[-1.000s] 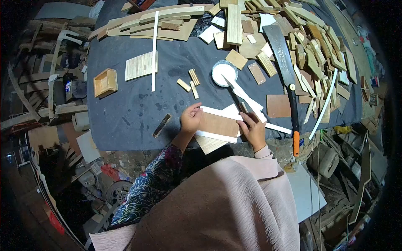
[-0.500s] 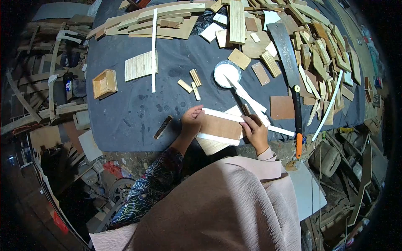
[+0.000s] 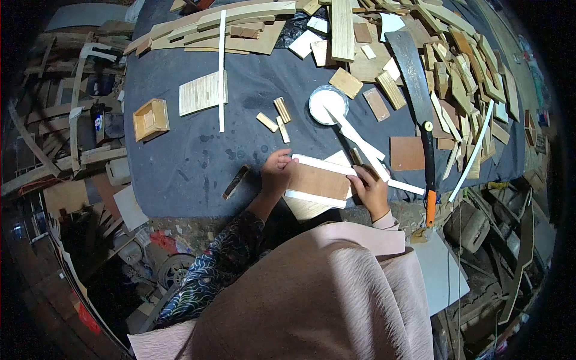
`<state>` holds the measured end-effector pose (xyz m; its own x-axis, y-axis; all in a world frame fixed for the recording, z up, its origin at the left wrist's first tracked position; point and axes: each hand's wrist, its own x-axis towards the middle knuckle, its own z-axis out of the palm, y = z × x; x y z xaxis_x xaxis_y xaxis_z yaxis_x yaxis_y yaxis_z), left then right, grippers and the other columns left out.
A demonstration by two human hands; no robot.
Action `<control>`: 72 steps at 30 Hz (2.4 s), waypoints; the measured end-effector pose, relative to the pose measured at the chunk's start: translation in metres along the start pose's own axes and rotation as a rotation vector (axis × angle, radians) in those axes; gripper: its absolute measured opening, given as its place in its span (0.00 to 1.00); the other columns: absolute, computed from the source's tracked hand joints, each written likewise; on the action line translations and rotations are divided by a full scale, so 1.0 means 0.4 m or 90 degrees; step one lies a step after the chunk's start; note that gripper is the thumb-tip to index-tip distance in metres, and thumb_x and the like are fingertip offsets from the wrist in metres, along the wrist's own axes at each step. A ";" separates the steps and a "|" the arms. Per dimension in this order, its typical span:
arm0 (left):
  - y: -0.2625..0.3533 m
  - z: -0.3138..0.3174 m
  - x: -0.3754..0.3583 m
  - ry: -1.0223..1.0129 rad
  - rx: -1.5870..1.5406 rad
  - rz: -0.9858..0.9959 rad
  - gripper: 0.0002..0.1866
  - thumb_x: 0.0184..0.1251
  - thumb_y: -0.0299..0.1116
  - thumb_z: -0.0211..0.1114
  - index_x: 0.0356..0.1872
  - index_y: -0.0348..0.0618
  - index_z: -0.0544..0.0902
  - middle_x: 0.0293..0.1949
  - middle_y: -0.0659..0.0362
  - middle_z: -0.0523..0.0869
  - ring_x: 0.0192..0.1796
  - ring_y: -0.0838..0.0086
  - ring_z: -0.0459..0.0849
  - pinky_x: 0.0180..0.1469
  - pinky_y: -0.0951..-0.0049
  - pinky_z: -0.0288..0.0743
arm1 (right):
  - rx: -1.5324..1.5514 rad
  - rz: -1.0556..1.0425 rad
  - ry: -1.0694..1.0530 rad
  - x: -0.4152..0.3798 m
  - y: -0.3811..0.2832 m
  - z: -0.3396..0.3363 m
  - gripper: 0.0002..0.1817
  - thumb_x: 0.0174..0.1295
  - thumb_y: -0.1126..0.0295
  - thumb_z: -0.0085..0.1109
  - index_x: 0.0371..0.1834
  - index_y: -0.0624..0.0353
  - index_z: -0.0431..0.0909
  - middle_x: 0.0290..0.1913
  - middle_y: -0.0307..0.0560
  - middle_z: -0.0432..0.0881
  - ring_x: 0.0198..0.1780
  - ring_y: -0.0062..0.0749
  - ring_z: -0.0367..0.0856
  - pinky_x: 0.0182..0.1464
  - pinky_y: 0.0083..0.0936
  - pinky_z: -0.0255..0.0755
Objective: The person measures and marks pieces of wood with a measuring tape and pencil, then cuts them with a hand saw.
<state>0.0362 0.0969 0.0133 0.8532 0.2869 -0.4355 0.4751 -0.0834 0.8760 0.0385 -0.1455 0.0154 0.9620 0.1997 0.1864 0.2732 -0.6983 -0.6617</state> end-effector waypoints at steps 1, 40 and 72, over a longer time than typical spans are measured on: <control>-0.017 0.000 0.003 0.012 0.015 0.006 0.13 0.52 0.26 0.61 0.39 0.32 0.74 0.30 0.58 0.79 0.30 0.81 0.76 0.34 0.84 0.71 | 0.004 -0.004 -0.002 0.001 0.001 -0.001 0.13 0.43 0.61 0.63 0.32 0.54 0.79 0.32 0.44 0.78 0.37 0.39 0.71 0.44 0.36 0.57; -0.053 0.027 -0.024 0.054 -0.123 0.027 0.14 0.52 0.23 0.61 0.41 0.33 0.72 0.35 0.56 0.78 0.37 0.77 0.76 0.42 0.82 0.70 | 0.043 0.067 -0.035 0.013 -0.015 -0.004 0.10 0.44 0.64 0.62 0.30 0.54 0.80 0.29 0.47 0.78 0.37 0.39 0.73 0.45 0.34 0.58; -0.053 0.036 -0.049 0.147 -0.099 0.066 0.11 0.52 0.23 0.60 0.38 0.33 0.74 0.32 0.56 0.79 0.34 0.79 0.76 0.38 0.83 0.70 | 0.083 0.033 -0.060 0.030 -0.030 -0.016 0.10 0.44 0.69 0.62 0.30 0.60 0.78 0.30 0.53 0.76 0.31 0.45 0.75 0.33 0.31 0.68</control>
<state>0.0126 0.0795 0.0002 0.8154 0.4956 -0.2992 0.3340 0.0193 0.9424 0.0468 -0.1391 0.0305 0.9687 0.2334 0.0846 0.2146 -0.6158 -0.7581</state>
